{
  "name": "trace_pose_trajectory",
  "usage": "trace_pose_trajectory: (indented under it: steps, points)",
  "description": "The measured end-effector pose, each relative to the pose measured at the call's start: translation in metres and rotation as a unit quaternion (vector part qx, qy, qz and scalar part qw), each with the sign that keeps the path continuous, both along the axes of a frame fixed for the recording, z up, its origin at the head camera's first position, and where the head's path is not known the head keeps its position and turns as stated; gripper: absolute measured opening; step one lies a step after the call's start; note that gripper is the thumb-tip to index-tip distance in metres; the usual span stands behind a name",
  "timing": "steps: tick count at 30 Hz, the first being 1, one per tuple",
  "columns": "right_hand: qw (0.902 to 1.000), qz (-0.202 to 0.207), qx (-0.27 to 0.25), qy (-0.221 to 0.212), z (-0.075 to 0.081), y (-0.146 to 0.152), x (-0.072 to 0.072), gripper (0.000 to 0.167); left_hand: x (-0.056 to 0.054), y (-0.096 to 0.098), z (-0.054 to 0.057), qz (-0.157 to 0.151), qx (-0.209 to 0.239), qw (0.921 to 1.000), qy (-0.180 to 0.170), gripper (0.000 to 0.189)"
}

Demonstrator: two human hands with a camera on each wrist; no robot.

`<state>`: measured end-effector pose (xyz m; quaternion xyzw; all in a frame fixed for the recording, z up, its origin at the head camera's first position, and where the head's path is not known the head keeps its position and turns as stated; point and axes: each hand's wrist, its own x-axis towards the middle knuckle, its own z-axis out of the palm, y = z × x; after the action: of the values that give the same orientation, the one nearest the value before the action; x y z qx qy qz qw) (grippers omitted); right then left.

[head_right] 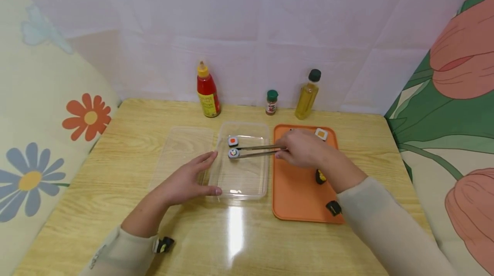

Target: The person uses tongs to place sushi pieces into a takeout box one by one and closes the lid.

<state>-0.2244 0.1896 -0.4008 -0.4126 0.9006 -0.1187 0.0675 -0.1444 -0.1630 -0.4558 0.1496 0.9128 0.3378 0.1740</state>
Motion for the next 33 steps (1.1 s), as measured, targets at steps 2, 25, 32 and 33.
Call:
trace_pose_trajectory:
  steps: [2,25,32,33]
  points:
    - [0.9999,-0.002,0.009,-0.005,0.000,-0.003,-0.001,0.036,0.000,0.000,0.000,-0.001,0.001,1.0000,0.002,0.115]
    - [0.9995,-0.014,0.023,-0.014,0.000,-0.016,-0.006,0.032,-0.001,-0.001,-0.001,0.000,0.002,1.0000,0.009,0.114]
    - [0.9994,-0.020,0.022,-0.018,0.002,-0.013,-0.006,0.036,-0.001,-0.001,-0.001,-0.003,0.003,1.0000,0.005,0.114]
    - [0.9994,-0.021,0.020,-0.018,0.002,-0.013,-0.006,0.037,-0.001,-0.001,-0.001,-0.004,0.004,1.0000,0.006,0.114]
